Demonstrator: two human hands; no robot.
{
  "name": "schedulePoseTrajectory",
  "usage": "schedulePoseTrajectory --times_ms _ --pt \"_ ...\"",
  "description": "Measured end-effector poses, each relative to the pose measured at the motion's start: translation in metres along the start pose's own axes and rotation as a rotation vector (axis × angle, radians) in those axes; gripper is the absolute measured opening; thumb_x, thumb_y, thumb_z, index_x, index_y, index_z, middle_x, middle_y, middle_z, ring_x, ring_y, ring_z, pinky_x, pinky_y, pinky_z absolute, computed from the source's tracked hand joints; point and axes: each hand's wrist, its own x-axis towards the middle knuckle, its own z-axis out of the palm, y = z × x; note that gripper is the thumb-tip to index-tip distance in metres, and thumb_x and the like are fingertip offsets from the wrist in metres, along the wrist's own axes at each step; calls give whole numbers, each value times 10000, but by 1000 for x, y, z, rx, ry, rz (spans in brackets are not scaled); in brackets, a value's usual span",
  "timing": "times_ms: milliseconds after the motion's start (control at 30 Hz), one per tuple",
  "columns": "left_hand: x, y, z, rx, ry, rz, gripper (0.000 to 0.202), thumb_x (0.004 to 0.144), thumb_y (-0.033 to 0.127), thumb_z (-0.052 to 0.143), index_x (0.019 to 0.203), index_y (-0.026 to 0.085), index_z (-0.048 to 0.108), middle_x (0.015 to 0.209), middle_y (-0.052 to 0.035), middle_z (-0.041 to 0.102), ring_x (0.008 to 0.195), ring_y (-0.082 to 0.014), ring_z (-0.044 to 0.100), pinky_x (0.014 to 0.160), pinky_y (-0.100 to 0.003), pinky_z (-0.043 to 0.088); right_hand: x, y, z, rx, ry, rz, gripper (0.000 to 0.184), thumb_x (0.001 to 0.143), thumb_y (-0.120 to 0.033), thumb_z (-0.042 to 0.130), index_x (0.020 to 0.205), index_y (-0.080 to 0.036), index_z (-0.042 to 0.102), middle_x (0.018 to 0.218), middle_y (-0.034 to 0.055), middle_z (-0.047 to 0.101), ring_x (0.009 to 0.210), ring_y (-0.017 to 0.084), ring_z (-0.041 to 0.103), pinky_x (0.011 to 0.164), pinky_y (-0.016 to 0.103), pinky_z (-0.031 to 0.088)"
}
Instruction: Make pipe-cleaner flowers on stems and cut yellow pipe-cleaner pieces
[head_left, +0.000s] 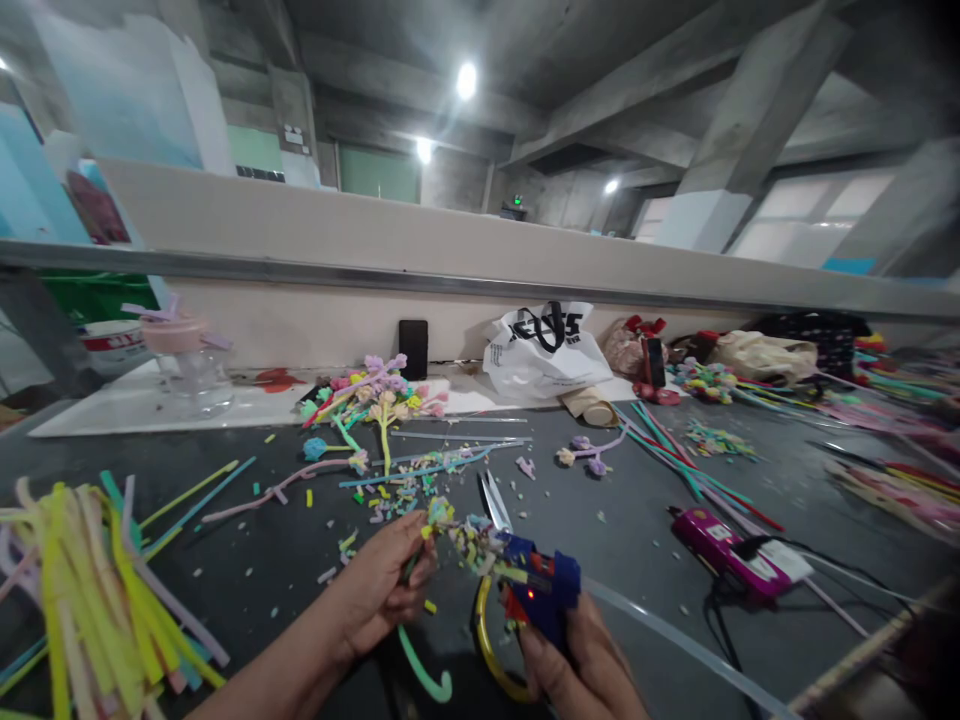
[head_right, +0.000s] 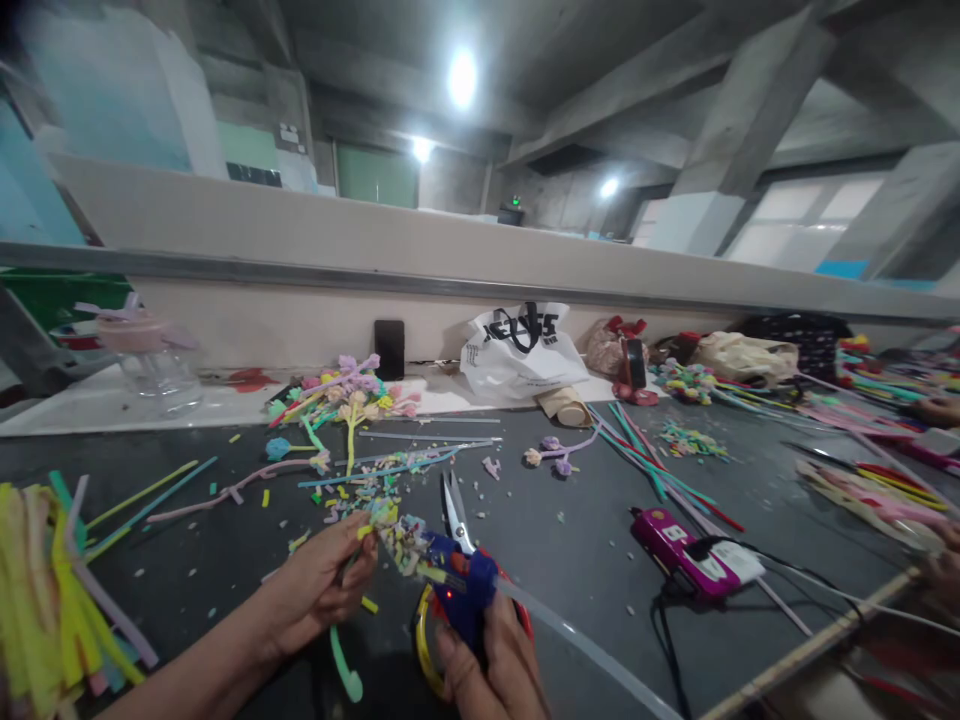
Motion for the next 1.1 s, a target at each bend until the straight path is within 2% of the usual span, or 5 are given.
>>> schedulePoseTrajectory --times_ms 233,533,800,933,1100 --pt "2 -2 -3 -8 -40 30 272 802 438 493 727 188 414 490 89 381 304 3 169 305 -133 88 6 23 -9 -87 -104 -164 463 648 -420 669 1095 -324 596 1086 30 642 1061 311 540 808 362 507" --pt "2 1 0 26 -29 38 247 831 409 457 721 195 403 487 88 372 306 -2 158 301 -133 90 6 32 -5 -284 -43 -181 453 686 -483 607 1094 -286 609 1071 27 660 1008 274 592 806 326 519" --pt "0 0 1 71 -11 70 270 834 427 437 699 196 400 473 92 369 302 -7 161 295 -136 109 -10 23 19 -304 126 -107 532 776 -522 466 1195 -201 532 1227 73 556 1168 276 463 999 421 341" --pt "1 0 1 56 -7 73 247 823 406 463 705 198 403 472 92 376 297 -6 172 293 -132 109 -12 20 22 -319 111 -127 492 781 -517 465 1164 -222 557 1204 66 572 1149 263 483 989 394 363" --pt "1 -1 -1 17 -14 22 246 798 399 505 706 191 412 476 92 381 291 3 164 291 -127 88 -6 24 11 -332 115 -232 433 776 -485 503 1124 -242 586 1162 53 602 1091 253 533 894 333 462"
